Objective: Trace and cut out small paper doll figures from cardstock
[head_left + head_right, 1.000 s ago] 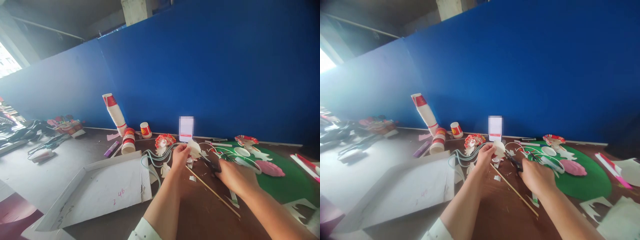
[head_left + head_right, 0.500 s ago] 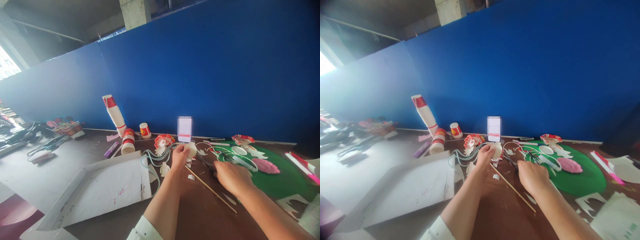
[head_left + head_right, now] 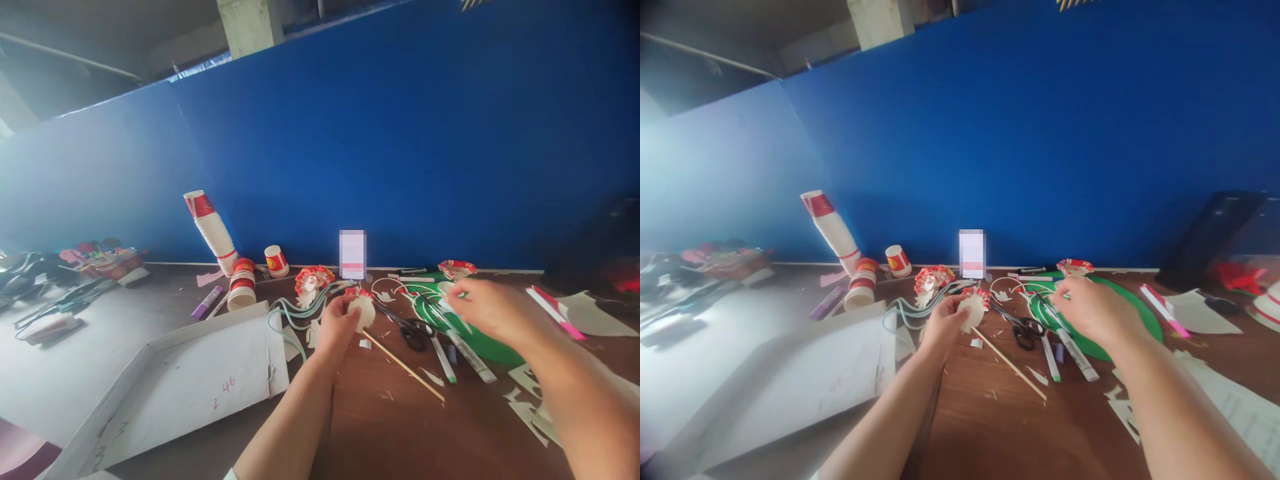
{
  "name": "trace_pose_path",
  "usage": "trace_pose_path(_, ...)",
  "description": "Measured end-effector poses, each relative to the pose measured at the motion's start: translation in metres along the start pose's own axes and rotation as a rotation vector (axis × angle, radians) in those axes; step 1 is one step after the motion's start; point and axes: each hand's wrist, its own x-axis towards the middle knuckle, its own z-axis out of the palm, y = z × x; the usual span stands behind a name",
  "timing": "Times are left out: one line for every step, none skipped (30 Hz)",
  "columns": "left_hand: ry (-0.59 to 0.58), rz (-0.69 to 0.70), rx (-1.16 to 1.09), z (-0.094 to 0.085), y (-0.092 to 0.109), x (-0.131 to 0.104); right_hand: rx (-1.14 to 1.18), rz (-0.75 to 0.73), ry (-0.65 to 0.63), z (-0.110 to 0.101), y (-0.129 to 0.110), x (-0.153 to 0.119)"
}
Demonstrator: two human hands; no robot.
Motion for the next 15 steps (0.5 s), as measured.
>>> trace_pose_path(-0.022,-0.013,0.039,0.001,-0.005,-0.005,-0.023,0.002,-0.06,0.006,0.0,-0.004)
trace_pose_path(-0.047,-0.032,0.075,0.004,-0.011,-0.009,-0.059,-0.004,-0.129,0.015,-0.001,-0.009)
trace_pose_path(-0.046,-0.035,0.102,0.006,-0.016,-0.013,-0.142,-0.058,-0.201,0.024,-0.004,-0.015)
trace_pose_path(-0.076,-0.043,0.123,0.008,-0.021,-0.017,-0.165,-0.08,-0.234,0.032,-0.007,-0.021)
trace_pose_path(-0.1,-0.048,0.135,0.01,-0.025,-0.02,-0.186,-0.089,-0.252,0.04,-0.01,-0.027)
trace_pose_path(-0.114,-0.046,0.139,0.011,-0.029,-0.023,-0.208,-0.098,-0.266,0.047,-0.011,-0.033)
trace_pose_path(-0.127,-0.043,0.151,0.012,-0.031,-0.025,-0.216,-0.1,-0.278,0.053,-0.012,-0.037)
trace_pose_path(-0.131,-0.04,0.172,0.012,-0.034,-0.027,-0.222,-0.099,-0.291,0.056,-0.011,-0.04)
trace_pose_path(-0.131,-0.038,0.202,0.011,-0.035,-0.028,-0.226,-0.089,-0.308,0.059,-0.009,-0.042)
trace_pose_path(-0.126,-0.035,0.242,0.01,-0.037,-0.029,-0.226,-0.08,-0.322,0.06,-0.006,-0.042)
trace_pose_path(-0.118,-0.029,0.29,0.009,-0.038,-0.029,-0.224,-0.067,-0.334,0.059,-0.003,-0.041)
trace_pose_path(-0.108,-0.02,0.338,0.008,-0.038,-0.03,-0.221,-0.053,-0.338,0.057,0.0,-0.039)
trace_pose_path(-0.1,-0.014,0.382,0.006,-0.037,-0.032,-0.214,-0.037,-0.335,0.054,0.003,-0.038)
trace_pose_path(-0.094,-0.006,0.425,0.004,-0.034,-0.035,-0.204,-0.01,-0.33,0.05,0.006,-0.036)
trace_pose_path(-0.094,-0.002,0.468,0.003,-0.031,-0.038,-0.187,0.024,-0.323,0.044,0.008,-0.035)
